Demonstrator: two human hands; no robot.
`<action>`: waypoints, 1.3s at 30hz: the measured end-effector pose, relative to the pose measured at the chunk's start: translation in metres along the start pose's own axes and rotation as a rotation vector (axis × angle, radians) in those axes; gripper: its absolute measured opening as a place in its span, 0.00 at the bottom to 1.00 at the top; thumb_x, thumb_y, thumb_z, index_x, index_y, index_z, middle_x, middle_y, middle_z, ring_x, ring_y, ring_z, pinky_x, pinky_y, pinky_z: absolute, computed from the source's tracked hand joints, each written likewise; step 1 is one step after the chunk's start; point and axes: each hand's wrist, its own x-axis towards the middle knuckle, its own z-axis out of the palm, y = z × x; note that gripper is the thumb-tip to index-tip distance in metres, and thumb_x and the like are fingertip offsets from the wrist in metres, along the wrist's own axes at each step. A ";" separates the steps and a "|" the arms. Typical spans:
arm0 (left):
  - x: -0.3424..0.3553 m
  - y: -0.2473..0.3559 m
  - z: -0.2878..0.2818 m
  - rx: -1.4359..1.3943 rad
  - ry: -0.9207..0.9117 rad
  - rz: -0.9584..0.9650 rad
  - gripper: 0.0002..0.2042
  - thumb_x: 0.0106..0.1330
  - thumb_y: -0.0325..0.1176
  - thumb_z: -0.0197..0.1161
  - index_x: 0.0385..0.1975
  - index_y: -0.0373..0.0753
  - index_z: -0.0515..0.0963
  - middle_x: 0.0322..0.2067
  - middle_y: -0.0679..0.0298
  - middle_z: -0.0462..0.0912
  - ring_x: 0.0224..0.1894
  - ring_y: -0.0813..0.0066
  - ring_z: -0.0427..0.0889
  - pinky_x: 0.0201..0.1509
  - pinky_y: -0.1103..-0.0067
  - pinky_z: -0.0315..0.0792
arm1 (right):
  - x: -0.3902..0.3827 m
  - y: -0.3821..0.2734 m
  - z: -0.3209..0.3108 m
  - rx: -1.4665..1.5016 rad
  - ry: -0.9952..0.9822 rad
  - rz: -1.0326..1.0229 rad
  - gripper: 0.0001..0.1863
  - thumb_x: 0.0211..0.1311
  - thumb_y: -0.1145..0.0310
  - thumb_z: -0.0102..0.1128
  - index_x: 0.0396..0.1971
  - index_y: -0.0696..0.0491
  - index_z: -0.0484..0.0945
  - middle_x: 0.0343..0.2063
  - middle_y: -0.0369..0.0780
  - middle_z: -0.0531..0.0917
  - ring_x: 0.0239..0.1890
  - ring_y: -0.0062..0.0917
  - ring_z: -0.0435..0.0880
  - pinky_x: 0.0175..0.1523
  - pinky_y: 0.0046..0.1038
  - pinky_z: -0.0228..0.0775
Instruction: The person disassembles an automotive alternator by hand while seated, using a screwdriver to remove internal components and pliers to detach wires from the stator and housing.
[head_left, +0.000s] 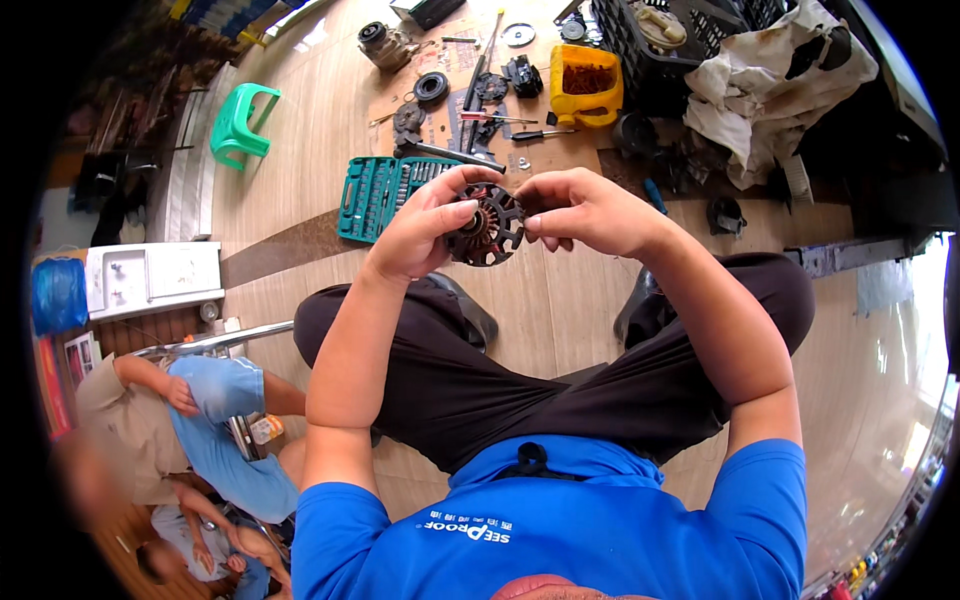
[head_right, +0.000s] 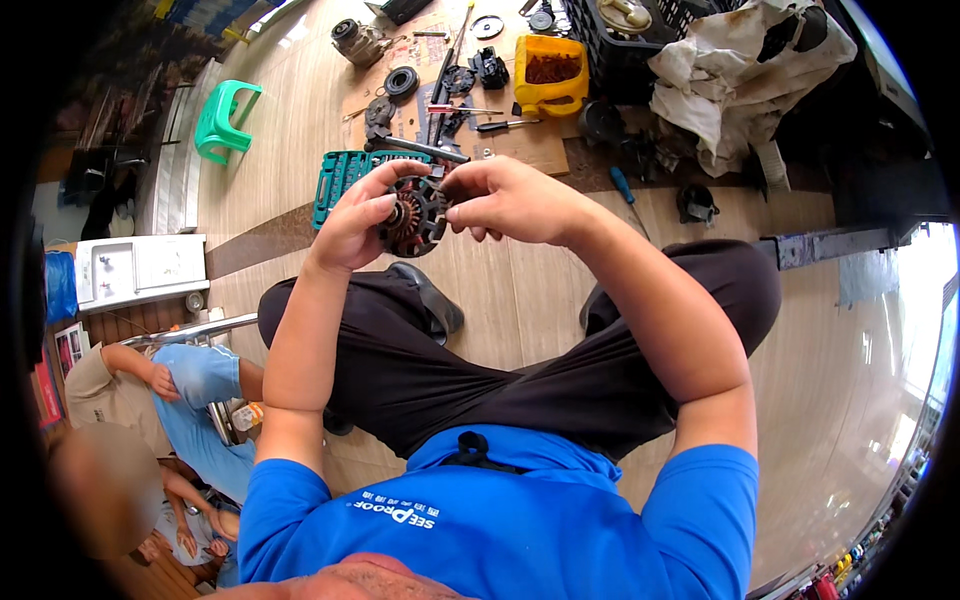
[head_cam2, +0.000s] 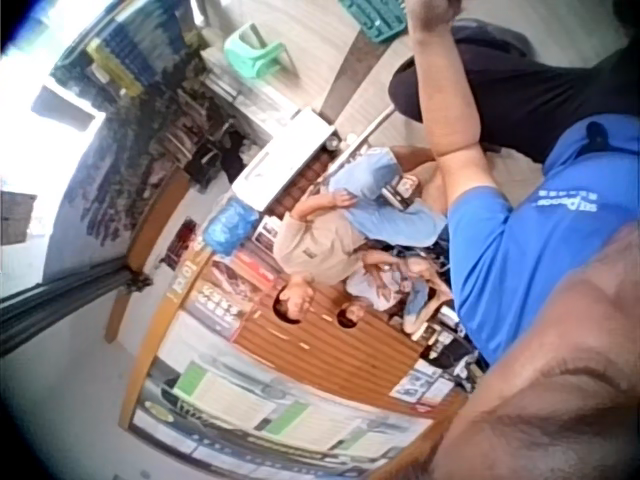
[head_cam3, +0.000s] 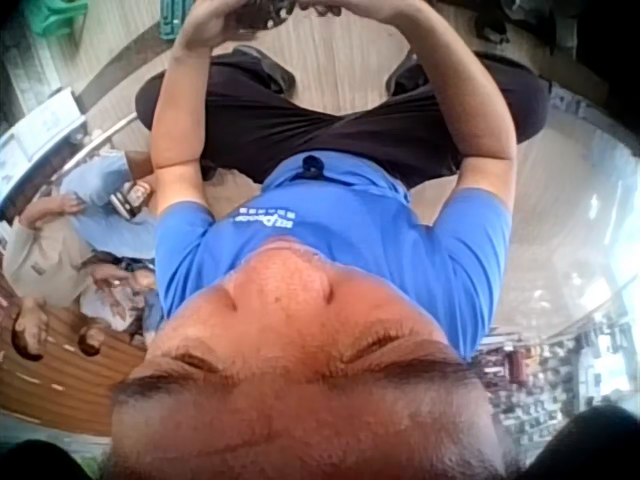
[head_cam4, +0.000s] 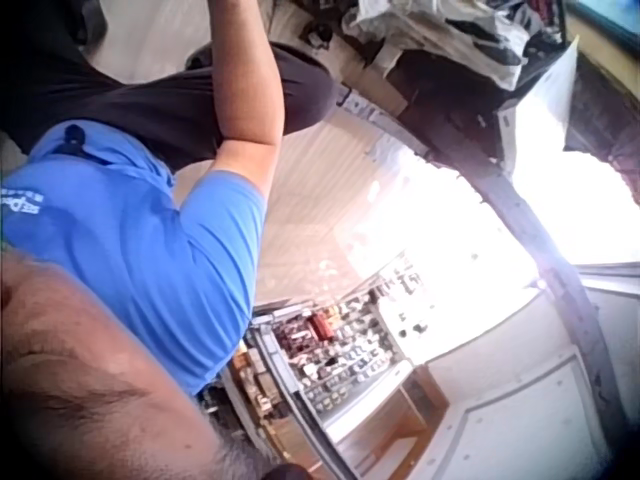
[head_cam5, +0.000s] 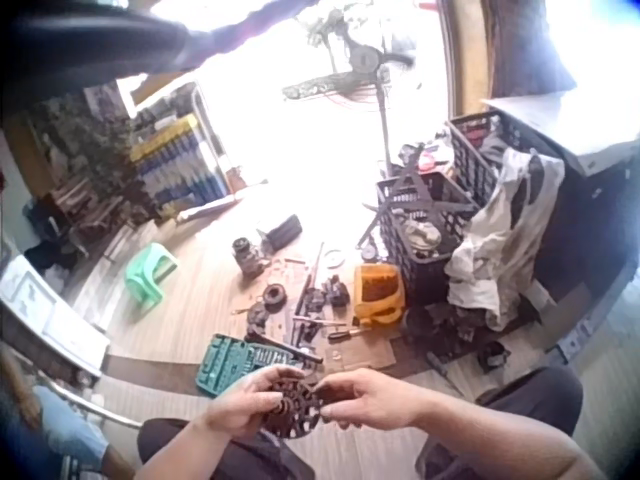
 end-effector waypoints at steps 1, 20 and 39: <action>0.000 0.001 0.001 -0.016 0.016 -0.007 0.22 0.67 0.32 0.61 0.57 0.33 0.65 0.44 0.57 0.79 0.41 0.72 0.84 0.44 0.74 0.82 | 0.000 -0.002 0.001 -0.008 0.008 0.012 0.14 0.61 0.71 0.61 0.45 0.60 0.78 0.29 0.33 0.81 0.28 0.13 0.76 0.33 0.18 0.69; 0.005 -0.009 -0.017 -0.032 0.212 0.085 0.18 0.75 0.38 0.50 0.58 0.34 0.65 0.51 0.58 0.78 0.48 0.74 0.82 0.49 0.76 0.79 | 0.006 0.005 0.017 0.128 0.215 -0.057 0.13 0.68 0.70 0.55 0.47 0.61 0.78 0.25 0.30 0.77 0.28 0.11 0.73 0.32 0.16 0.65; 0.010 -0.022 -0.008 -0.156 0.029 0.272 0.37 0.57 0.47 0.71 0.61 0.35 0.64 0.51 0.55 0.75 0.54 0.63 0.77 0.58 0.67 0.73 | -0.002 0.003 0.056 -0.174 0.195 -0.321 0.17 0.63 0.73 0.57 0.51 0.60 0.76 0.31 0.45 0.83 0.34 0.24 0.81 0.42 0.28 0.73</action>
